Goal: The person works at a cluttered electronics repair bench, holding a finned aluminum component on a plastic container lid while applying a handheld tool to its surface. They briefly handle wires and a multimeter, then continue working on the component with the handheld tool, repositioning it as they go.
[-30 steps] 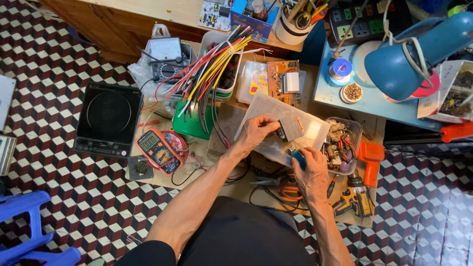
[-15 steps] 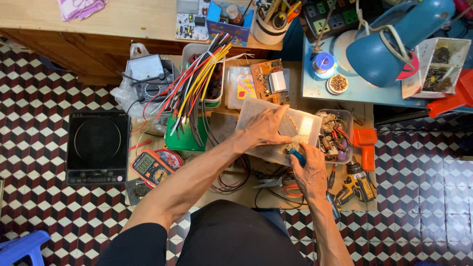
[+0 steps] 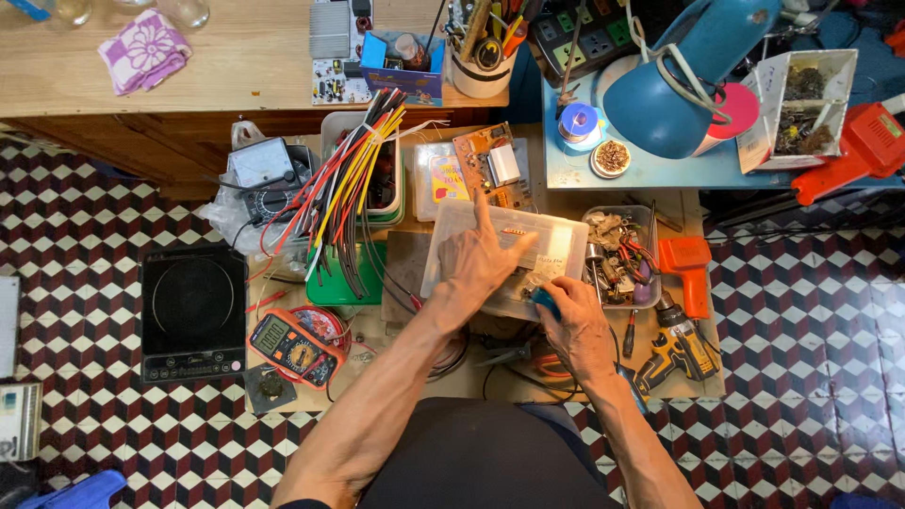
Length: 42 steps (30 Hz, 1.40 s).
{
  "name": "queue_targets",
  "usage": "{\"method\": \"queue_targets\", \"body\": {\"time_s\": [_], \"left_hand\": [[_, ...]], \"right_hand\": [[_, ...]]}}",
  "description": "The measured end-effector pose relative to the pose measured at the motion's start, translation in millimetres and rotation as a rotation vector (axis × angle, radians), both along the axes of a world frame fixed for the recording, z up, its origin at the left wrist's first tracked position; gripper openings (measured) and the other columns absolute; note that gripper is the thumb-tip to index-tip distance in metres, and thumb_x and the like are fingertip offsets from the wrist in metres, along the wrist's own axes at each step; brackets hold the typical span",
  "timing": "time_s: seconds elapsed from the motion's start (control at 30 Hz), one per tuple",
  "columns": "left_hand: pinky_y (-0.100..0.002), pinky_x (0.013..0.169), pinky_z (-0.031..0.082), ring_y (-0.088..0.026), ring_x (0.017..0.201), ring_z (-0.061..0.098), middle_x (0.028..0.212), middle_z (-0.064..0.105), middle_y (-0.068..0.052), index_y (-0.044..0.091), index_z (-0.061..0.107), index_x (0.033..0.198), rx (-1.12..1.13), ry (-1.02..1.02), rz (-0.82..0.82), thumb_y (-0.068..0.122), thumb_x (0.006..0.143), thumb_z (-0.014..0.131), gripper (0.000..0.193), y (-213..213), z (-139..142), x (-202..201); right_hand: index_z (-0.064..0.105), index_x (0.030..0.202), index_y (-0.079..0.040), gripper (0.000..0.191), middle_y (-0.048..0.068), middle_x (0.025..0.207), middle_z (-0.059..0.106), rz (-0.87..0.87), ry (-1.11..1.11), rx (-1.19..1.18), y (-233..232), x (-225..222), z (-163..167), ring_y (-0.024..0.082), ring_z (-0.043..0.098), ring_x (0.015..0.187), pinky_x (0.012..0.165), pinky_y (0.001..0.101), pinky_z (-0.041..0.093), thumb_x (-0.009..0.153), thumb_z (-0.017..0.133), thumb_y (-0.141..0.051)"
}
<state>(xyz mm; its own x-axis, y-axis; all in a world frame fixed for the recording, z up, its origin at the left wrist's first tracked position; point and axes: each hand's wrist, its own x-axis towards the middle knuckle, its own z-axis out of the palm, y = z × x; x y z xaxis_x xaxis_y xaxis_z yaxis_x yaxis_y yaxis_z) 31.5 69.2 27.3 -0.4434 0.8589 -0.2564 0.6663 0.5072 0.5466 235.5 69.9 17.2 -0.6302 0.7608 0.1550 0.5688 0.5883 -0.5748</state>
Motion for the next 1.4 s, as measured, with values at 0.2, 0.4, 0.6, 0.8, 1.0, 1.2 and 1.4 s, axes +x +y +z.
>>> {"method": "queue_targets", "body": {"time_s": [0.2, 0.4, 0.6, 0.8, 1.0, 1.2, 1.4], "left_hand": [[-0.046, 0.117, 0.040, -0.029, 0.140, 0.051, 0.150, 0.051, -0.012, 0.021, 0.044, 0.151, 0.371, 0.604, -0.794, 0.013, 0.086, 0.058, 0.067, -9, -9, -32], [-0.051, 0.115, 0.032, -0.033, 0.146, 0.038, 0.161, 0.034, -0.012, 0.031, 0.048, 0.145, 0.276, 0.702, -1.252, 0.020, 0.096, 0.053, 0.051, 32, -48, -39], [-0.051, 0.114, 0.032, -0.033, 0.145, 0.036, 0.160, 0.037, -0.010, 0.030, 0.053, 0.137, 0.222, 0.741, -1.331, 0.017, 0.092, 0.054, 0.047, 30, -53, -51], [-0.046, 0.117, 0.034, -0.027, 0.140, 0.048, 0.140, 0.058, -0.005, 0.016, 0.065, 0.114, 0.311, 0.882, -1.274, 0.027, 0.076, 0.073, 0.040, 31, -26, -52], [-0.051, 0.121, 0.031, -0.029, 0.113, 0.060, 0.102, 0.069, -0.013, 0.003, 0.070, 0.102, 0.140, 0.643, -0.929, 0.052, 0.055, 0.091, 0.072, 21, -18, -43], [-0.054, 0.113, 0.031, -0.035, 0.118, 0.058, 0.102, 0.068, -0.017, 0.002, 0.069, 0.096, 0.332, 0.535, -0.644, 0.054, 0.046, 0.094, 0.076, 6, -32, -32], [-0.052, 0.119, 0.030, -0.033, 0.124, 0.054, 0.118, 0.063, -0.014, 0.002, 0.059, 0.132, 0.327, 0.378, -0.473, 0.041, 0.059, 0.093, 0.090, -18, -33, -21]], "right_hand": [[0.068, 0.116, -0.003, 0.036, 0.012, 0.115, 0.064, 0.152, -0.017, -0.001, 11, 7, 0, 0.032, 0.062, 0.105, 0.092, 0.0406, 0.051, 0.081, 0.076, -0.008], [0.069, 0.114, -0.005, 0.035, 0.014, 0.118, 0.064, 0.223, 0.039, 0.025, 18, 8, -16, 0.033, 0.061, 0.111, 0.093, 0.0419, 0.051, 0.080, 0.076, -0.009], [0.069, 0.113, -0.006, 0.033, 0.014, 0.118, 0.065, 0.217, 0.096, 0.045, 19, 10, -32, 0.033, 0.061, 0.112, 0.095, 0.0419, 0.051, 0.081, 0.077, -0.009], [0.068, 0.112, -0.001, 0.031, 0.014, 0.117, 0.066, 0.219, 0.123, 0.037, 20, 9, -32, 0.032, 0.063, 0.110, 0.097, 0.0419, 0.051, 0.083, 0.075, -0.007], [0.065, 0.113, 0.005, 0.033, 0.018, 0.117, 0.065, 0.089, 0.122, 0.030, 15, -2, -32, 0.033, 0.063, 0.105, 0.093, 0.0409, 0.053, 0.084, 0.075, -0.006], [0.064, 0.110, 0.007, 0.032, 0.020, 0.116, 0.064, 0.031, 0.101, 0.049, 10, -10, -32, 0.037, 0.062, 0.106, 0.091, 0.0423, 0.053, 0.083, 0.076, -0.006], [0.069, 0.112, 0.002, 0.029, 0.016, 0.115, 0.066, -0.081, 0.208, -0.226, 27, -8, -31, 0.027, 0.068, 0.092, 0.082, 0.0369, 0.057, 0.092, 0.069, -0.019]]}}
